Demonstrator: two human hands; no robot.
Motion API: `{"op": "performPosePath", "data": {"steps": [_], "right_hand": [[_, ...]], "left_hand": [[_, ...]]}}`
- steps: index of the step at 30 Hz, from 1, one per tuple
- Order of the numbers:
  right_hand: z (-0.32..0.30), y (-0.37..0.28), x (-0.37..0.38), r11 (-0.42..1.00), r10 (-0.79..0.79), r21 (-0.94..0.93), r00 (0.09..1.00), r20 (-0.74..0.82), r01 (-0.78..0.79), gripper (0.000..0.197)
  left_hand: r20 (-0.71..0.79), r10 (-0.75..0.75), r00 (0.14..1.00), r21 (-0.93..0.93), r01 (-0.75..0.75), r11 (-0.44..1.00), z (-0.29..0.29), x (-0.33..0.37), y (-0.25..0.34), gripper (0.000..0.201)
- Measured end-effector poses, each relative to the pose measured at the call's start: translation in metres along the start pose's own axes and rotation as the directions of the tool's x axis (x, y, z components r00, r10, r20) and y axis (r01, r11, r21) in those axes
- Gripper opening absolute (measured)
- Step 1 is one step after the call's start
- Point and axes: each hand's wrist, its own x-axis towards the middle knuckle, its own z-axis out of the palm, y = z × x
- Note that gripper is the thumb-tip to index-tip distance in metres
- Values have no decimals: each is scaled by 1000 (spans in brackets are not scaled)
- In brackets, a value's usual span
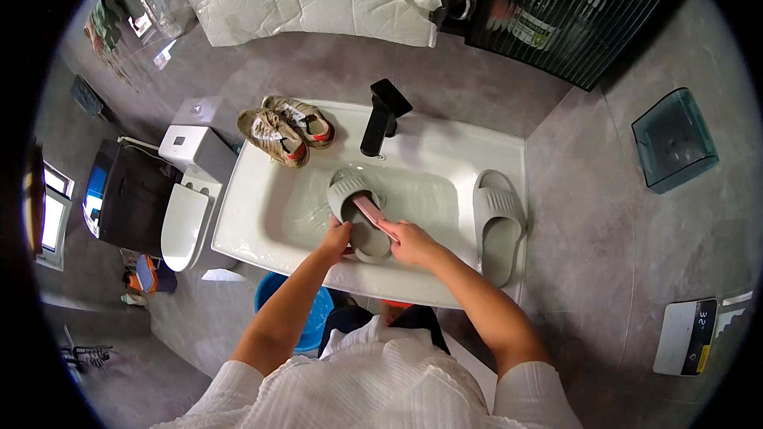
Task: The person scrubs black sandals and white slides with a pink brush in a bathroom sink filled with water. They rinse the footwear and place them into a blue basin on the floor. The person then washes a pair of beige sneakers in the sink using the same brush.
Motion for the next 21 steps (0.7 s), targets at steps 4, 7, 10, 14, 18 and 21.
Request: {"op": "performPosePath", "data": {"steps": [4,7,10,14,18,21], "right_hand": [[-11,-46,20,941,319,-148,943,91,-304,45],[17,-36,37,987,142,-84,990,23,-140,42],[23,-28,58,993,84,-79,996,-27,-86,41],[33,-17,69,940,291,-132,942,-166,-314,42],[35,-31,46,933,329,-147,944,-19,-328,46],[37,-40,47,990,138,46,990,-40,-136,47]], "left_hand": [[58,116,992,10,-117,993,0,-8,-9,87],[82,65,994,55,-70,996,-6,9,-19,91],[73,12,997,59,-16,998,-12,13,-10,88],[57,74,996,171,-82,982,-7,7,-10,85],[-28,112,993,205,-104,973,-7,7,-18,90],[-21,135,991,223,-127,966,-14,20,-28,92]]}}
